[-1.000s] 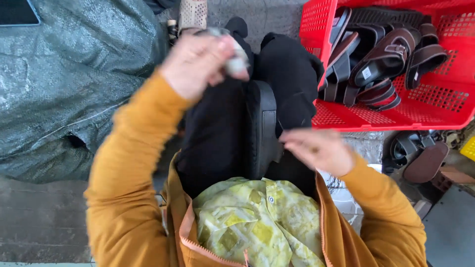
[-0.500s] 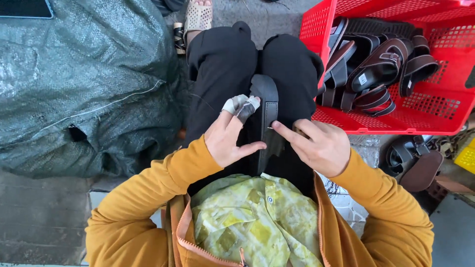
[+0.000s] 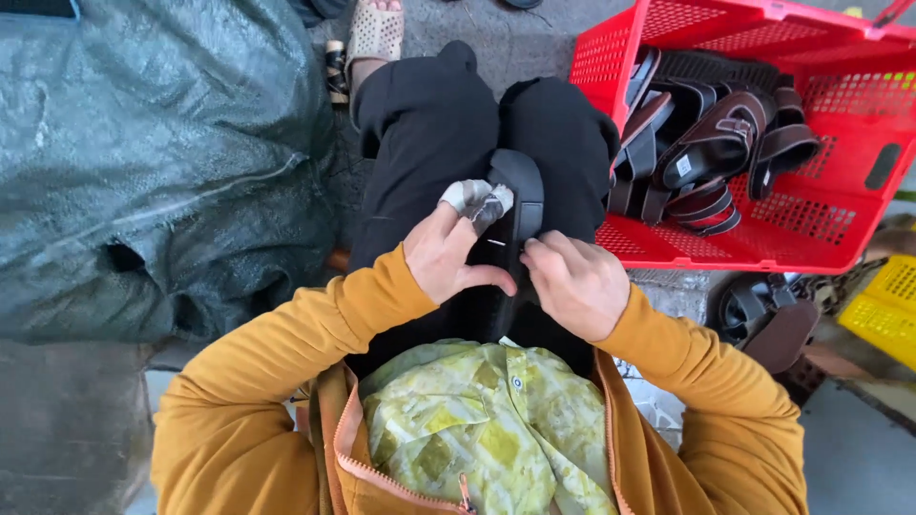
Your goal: The person is hand-sewing the sole of a black sandal using a needle and thread.
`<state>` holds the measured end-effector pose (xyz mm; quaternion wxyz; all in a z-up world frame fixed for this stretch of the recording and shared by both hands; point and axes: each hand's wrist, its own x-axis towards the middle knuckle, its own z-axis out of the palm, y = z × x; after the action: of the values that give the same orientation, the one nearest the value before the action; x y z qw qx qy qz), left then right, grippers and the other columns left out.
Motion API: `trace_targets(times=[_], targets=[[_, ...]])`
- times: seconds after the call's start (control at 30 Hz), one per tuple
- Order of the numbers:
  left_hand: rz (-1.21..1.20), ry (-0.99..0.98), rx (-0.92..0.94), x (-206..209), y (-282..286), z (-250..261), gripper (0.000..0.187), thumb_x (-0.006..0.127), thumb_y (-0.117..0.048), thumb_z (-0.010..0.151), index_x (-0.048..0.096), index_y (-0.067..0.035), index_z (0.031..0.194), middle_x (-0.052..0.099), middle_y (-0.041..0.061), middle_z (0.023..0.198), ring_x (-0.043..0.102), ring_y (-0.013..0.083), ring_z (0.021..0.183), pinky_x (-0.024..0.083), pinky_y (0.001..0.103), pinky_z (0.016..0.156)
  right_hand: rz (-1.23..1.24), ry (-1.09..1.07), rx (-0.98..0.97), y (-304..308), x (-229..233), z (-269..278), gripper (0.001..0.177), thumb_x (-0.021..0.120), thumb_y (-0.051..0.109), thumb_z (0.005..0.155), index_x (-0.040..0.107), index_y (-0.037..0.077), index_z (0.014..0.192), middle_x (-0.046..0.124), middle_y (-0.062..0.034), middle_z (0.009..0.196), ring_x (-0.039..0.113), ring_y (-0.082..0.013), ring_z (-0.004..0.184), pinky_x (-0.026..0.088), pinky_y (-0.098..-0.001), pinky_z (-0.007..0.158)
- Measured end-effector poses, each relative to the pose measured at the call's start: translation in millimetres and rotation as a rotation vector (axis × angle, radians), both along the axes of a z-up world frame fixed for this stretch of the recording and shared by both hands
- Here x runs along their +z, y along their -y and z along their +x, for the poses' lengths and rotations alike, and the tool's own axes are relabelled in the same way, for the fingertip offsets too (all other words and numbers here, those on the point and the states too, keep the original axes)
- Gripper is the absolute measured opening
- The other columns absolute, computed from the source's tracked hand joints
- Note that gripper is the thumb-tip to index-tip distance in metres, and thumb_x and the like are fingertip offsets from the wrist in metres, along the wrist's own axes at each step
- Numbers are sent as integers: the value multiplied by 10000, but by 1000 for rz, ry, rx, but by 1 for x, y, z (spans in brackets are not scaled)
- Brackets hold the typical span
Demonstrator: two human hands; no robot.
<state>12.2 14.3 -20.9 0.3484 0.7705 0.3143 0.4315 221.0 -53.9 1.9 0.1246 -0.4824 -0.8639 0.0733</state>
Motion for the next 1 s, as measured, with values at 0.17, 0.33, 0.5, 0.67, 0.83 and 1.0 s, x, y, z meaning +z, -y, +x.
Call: trace_targets(times=[0.17,0.33,0.5,0.67,0.83,1.0], targets=[[15,-184,131,14,29,-15,281,682,-337,875,623,-71,806,550,99,974,612,207,753,525,272,594,-109,-145,-54,2,6,5,313,710,228,849,571,95,1095,598,-74,876,633,-249,637,545,-359,568],[-1043,600,-264,59,31,-29,166,701,-111,842,664,-11,970,645,128,936,578,60,545,452,121,400,-124,-349,-30,-5,20,-2,327,727,100,817,605,30,1112,641,-127,891,653,-290,652,544,-375,563],[-832,381,-36,15,29,-15,166,694,-23,841,674,5,1004,645,133,773,671,163,537,540,220,445,-58,-368,-3,-8,28,-2,255,682,85,856,679,20,1103,655,-152,913,647,-287,659,553,-377,587],[-920,274,-38,5,30,-7,417,718,16,791,483,6,1136,691,99,747,644,125,523,567,210,502,-104,-214,21,-10,40,4,277,600,113,906,683,91,1169,614,-134,848,604,-260,552,536,-344,540],[-829,247,-24,-5,44,-4,440,713,-12,809,462,-8,1171,696,82,726,647,133,530,545,226,501,-119,-138,20,-5,35,11,327,532,136,935,652,159,1238,562,-83,807,585,-225,510,523,-311,511],[-770,269,18,-9,48,0,440,720,-8,813,465,5,1171,687,80,728,655,148,549,554,236,538,-96,-220,0,-7,14,1,278,579,168,916,619,125,1188,568,-53,810,582,-223,495,511,-320,466]])
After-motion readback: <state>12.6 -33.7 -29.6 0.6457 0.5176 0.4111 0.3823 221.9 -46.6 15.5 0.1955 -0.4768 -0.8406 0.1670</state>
